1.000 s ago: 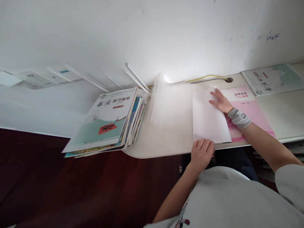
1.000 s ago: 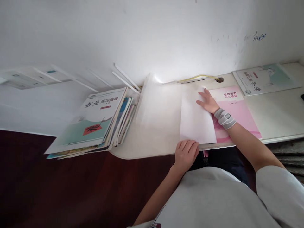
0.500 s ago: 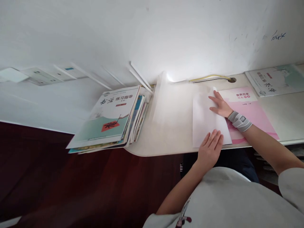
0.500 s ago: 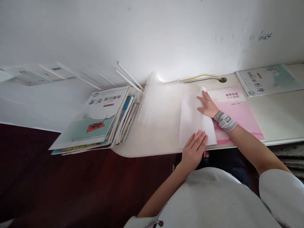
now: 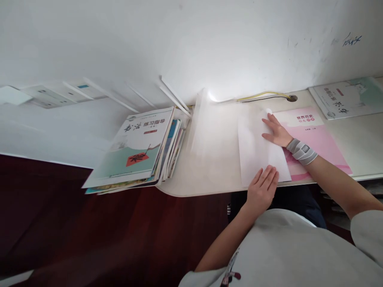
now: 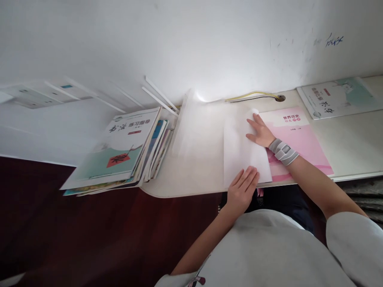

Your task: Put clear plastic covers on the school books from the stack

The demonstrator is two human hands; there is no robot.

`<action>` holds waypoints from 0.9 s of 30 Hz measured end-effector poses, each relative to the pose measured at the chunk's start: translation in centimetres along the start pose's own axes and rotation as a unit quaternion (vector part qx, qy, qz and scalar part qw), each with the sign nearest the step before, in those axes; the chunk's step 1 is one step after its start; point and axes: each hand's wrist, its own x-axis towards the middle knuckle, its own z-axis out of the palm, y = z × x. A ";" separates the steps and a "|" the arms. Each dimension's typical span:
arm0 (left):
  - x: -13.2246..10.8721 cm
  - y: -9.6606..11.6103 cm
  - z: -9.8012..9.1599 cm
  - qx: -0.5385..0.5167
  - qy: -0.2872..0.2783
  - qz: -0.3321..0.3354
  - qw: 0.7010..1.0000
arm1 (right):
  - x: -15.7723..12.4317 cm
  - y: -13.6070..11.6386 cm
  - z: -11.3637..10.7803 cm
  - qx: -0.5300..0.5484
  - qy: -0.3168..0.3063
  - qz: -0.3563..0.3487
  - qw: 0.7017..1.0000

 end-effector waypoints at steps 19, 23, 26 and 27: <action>0.2 0.0 0.3 0.033 -0.035 -0.019 0.999 | -0.3 0.1 0.4 -0.050 0.042 0.055 0.996; -0.4 -0.2 -0.2 0.040 -0.052 -0.018 0.998 | -0.4 -0.5 0.2 -0.039 -0.002 0.027 0.999; -0.7 -0.7 -1.1 0.046 -0.046 -0.035 0.997 | -0.4 -0.8 0.2 -0.011 -0.009 0.006 1.000; -0.7 -0.9 -1.4 0.048 -0.044 -0.042 0.997 | -0.4 -0.8 0.2 -0.008 -0.005 0.010 1.000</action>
